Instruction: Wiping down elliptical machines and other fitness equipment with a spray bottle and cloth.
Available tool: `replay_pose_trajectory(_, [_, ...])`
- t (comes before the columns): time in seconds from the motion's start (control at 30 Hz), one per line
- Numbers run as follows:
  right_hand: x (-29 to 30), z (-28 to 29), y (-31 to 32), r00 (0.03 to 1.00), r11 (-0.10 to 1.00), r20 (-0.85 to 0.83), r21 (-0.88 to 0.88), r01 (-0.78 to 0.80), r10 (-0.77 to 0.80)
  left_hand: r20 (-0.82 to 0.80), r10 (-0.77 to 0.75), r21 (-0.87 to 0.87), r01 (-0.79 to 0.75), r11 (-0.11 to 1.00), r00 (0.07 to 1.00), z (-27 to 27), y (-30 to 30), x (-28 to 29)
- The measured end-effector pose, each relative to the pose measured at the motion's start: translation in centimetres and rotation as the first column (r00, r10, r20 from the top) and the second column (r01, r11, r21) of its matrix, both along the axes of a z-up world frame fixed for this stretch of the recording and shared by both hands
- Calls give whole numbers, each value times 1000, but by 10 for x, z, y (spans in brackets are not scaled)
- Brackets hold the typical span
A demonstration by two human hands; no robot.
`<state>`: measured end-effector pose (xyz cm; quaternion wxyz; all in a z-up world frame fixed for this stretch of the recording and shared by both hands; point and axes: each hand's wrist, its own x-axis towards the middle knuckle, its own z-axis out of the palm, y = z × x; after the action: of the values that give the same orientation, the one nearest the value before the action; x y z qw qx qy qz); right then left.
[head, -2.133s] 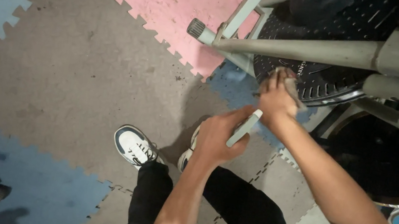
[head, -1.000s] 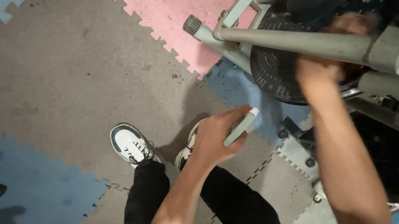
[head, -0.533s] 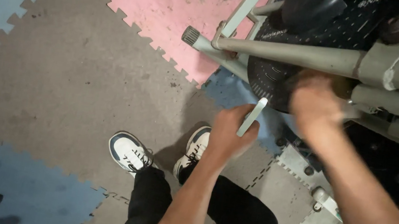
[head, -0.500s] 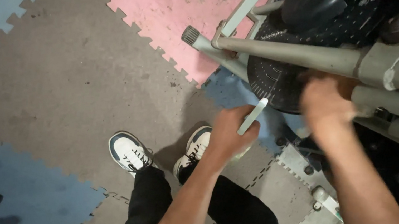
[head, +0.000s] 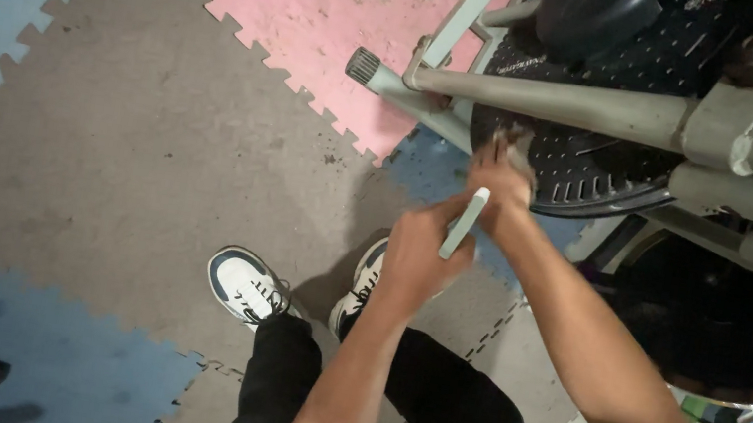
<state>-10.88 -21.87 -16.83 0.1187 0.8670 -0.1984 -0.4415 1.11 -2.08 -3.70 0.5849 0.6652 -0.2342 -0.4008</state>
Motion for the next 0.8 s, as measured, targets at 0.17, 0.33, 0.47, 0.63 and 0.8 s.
replay_pose_trajectory(0.17, [19, 109, -1, 926, 921, 39, -94, 377, -375, -14, -31, 45, 31, 998, 999, 10, 1, 8])
replay_pose_trajectory(0.33, [25, 73, -78, 867, 842, 442, -537, 53, 228, 59, 46, -92, -40, 995, 997, 7, 9, 2])
replay_pose_trajectory(0.47, [24, -1, -72, 970, 952, 210, -251, 173, -120, -1, -22, 68, 22, 997, 1000, 9, 16, -1])
replay_pose_trajectory(0.63, [7, 23, -2, 951, 966, 301, -215, 144, -74, -9, 8, 17, -8, 1000, 1000, 7, 20, -2])
replay_pose_trajectory(0.8, [27, 125, -16, 963, 938, -59, -248, 242, -264, -30, 4, -22, -5, 1000, 1000, 0, 22, 0])
